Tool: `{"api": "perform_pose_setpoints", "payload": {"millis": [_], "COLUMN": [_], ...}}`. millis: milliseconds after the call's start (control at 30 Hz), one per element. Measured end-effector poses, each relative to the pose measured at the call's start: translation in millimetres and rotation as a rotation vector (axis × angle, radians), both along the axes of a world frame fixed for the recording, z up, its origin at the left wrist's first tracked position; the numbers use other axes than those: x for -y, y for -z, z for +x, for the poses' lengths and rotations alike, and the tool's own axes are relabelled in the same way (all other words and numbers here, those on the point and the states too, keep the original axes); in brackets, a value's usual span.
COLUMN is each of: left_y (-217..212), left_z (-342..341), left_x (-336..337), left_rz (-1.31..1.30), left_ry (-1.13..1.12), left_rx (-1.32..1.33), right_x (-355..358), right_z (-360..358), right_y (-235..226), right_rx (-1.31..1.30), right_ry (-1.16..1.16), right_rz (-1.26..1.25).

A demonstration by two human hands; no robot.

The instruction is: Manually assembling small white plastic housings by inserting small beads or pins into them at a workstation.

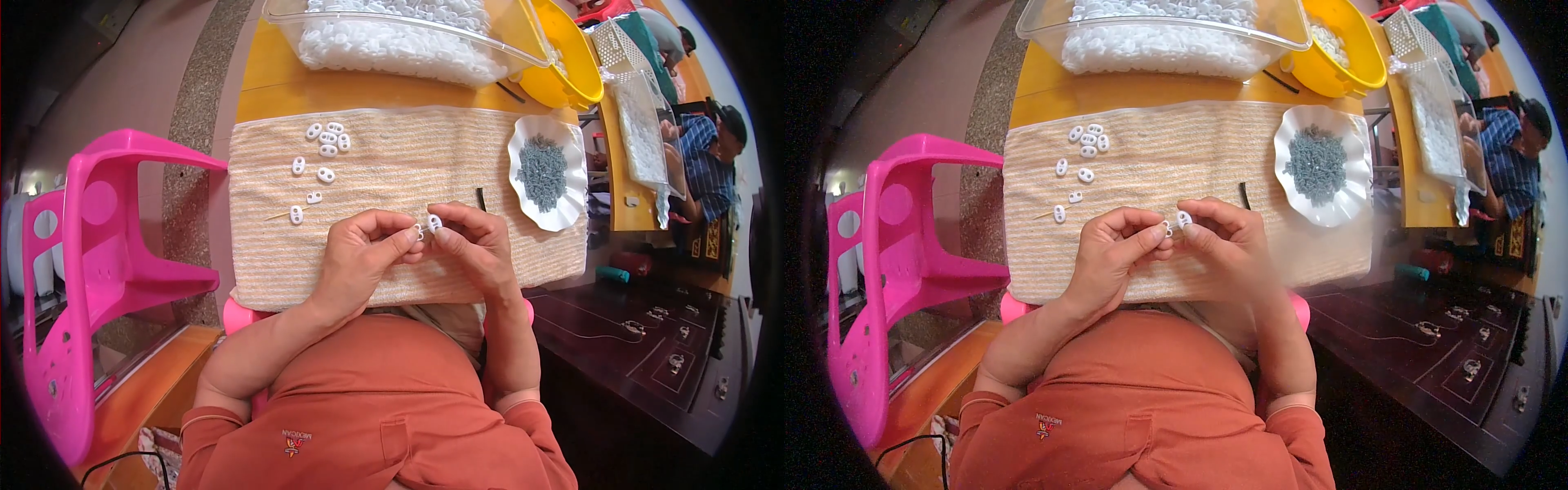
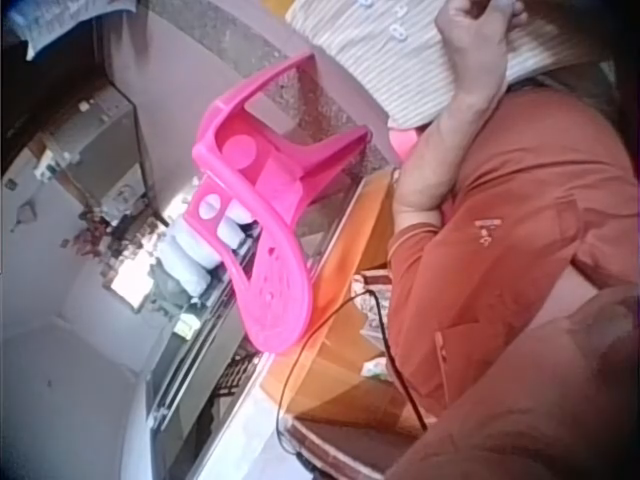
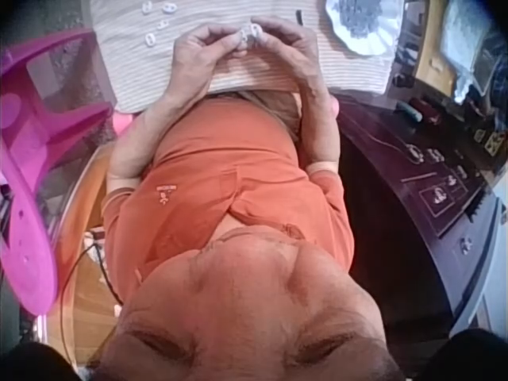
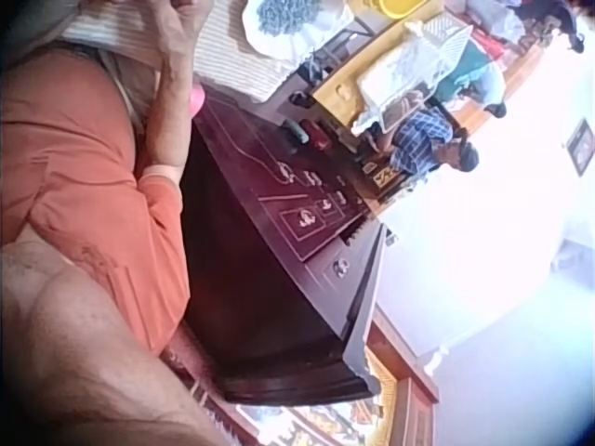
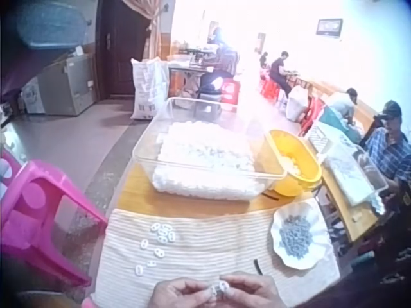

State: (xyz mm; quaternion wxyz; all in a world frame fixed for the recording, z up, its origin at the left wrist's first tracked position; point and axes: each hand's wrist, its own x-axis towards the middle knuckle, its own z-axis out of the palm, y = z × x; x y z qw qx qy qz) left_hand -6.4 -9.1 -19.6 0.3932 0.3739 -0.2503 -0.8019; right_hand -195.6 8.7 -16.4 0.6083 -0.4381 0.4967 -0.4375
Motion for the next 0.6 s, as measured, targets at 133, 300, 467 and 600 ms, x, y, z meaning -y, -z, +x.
{"api": "perform_pose_setpoints", "payload": {"millis": [133, 300, 467, 600], "left_y": [0.9, 0.2, 1.3, 1.0], "left_z": [0.1, -0.1, -0.1, -0.1], "left_x": [0.2, -0.1, -0.4, 0.0], "left_rz": [-0.015, -0.017, -0.011, -0.004], "left_ry": [0.002, -0.003, -0.009, -0.005], "left_rx": [-0.002, 0.006, -0.004, -0.012], "right_x": [-0.4, -0.9, -0.4, 0.7], "right_z": [0.5, 0.9, 3.1, 2.3], "right_y": [0.5, -1.2, -1.9, -1.8], "right_rx": [0.025, 0.025, 0.05, -0.01], "right_ry": [0.002, 0.004, 0.002, -0.032], "right_rz": [0.001, 0.014, 0.007, -0.027]}}
